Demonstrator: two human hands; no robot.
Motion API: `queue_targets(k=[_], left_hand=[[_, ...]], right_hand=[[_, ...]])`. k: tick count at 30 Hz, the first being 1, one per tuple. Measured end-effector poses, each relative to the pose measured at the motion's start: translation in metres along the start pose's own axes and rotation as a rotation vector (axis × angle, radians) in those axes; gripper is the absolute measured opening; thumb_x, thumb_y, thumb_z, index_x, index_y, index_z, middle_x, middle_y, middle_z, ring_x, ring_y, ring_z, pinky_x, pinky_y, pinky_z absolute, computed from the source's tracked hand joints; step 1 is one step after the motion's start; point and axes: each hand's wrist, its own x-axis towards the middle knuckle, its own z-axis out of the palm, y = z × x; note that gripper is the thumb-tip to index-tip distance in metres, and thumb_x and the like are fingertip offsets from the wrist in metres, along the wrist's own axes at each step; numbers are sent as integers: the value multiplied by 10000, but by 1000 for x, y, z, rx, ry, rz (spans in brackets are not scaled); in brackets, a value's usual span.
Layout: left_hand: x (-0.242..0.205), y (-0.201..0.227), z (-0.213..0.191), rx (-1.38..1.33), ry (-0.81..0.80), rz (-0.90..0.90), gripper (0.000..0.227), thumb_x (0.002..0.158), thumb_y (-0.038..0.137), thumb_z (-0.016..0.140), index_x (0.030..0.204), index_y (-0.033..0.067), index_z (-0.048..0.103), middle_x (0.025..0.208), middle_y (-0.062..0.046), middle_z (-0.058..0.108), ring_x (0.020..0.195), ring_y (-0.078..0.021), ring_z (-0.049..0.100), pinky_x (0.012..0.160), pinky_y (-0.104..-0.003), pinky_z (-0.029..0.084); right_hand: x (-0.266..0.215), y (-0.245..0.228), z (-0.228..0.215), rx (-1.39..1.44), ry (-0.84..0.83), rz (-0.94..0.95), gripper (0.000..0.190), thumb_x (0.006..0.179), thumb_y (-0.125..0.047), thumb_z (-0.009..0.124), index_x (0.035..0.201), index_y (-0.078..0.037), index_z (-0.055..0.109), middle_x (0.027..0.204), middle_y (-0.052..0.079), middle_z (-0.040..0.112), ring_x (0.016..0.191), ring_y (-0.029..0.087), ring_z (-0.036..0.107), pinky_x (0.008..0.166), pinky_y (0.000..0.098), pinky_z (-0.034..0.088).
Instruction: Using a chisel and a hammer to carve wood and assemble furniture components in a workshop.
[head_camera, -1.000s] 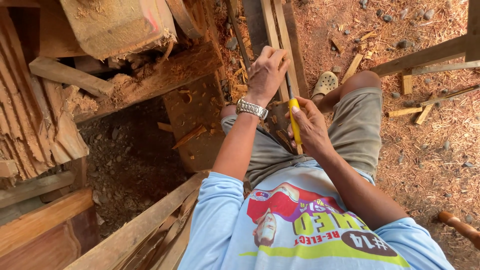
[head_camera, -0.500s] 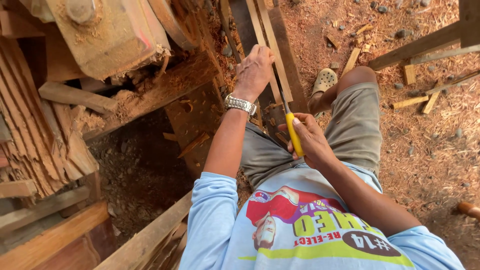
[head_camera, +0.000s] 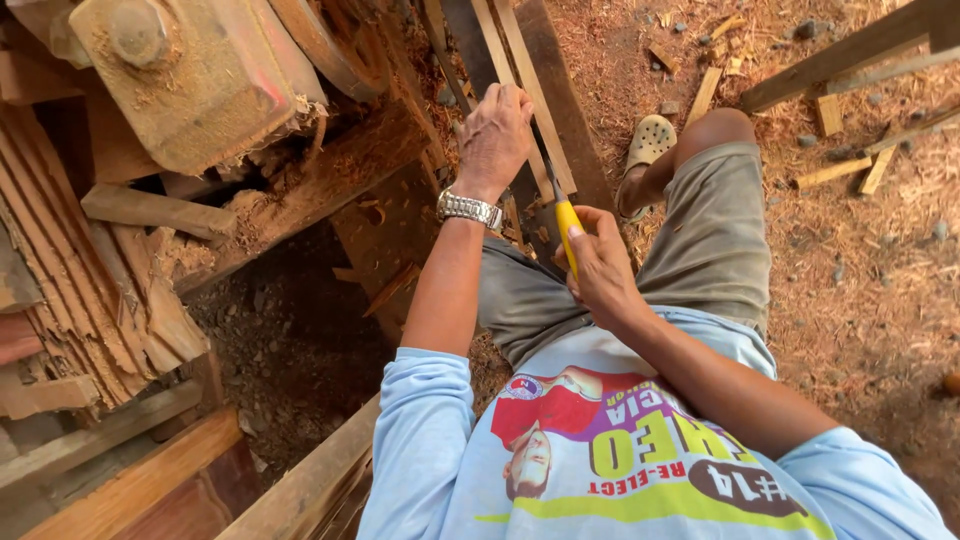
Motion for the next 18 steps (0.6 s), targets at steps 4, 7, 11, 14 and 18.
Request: queue_targets(k=[4, 7, 11, 14, 18], left_hand=[[-3, -2, 17, -17, -7, -4, 142, 1010, 240, 641, 968, 107, 616, 906, -32, 656, 703, -123, 634, 569, -248, 515], [-1, -3, 16, -32, -20, -43, 148, 1013, 243, 640, 968, 102, 622, 889, -35, 650, 680, -124, 608, 557, -250, 502], [-9, -7, 27, -41, 26, -37, 139, 1004, 233, 639, 962, 101, 628, 865, -34, 646, 664, -128, 596, 559, -268, 486], [16, -7, 13, -22, 110, 6, 121, 1001, 218, 634, 965, 103, 634, 851, -32, 646, 660, -131, 592, 571, -272, 478], [-5, -1, 22, -54, 18, -74, 123, 1016, 206, 626, 961, 97, 639, 854, -40, 654, 646, -139, 582, 555, -286, 472]], right_hand=[[-7, -5, -4, 125, 3, 27, 356, 1066, -284, 454, 1361, -92, 402, 848, 40, 580, 389, 80, 376, 319, 238, 293], [-1, 2, -4, 129, 3, 57, 346, 1066, -294, 462, 1352, -106, 417, 846, 46, 581, 401, 99, 377, 328, 269, 283], [26, 21, -4, -489, 141, -355, 314, 1100, -283, 512, 1332, -81, 450, 858, 162, 633, 662, 255, 579, 589, 430, 457], [49, -13, 6, -702, 174, -575, 309, 1091, -263, 532, 1312, -63, 454, 915, 242, 661, 814, 395, 655, 715, 509, 514], [16, -11, 7, -658, 152, -342, 353, 1071, -255, 530, 1336, -37, 446, 931, 295, 685, 865, 478, 677, 754, 531, 512]])
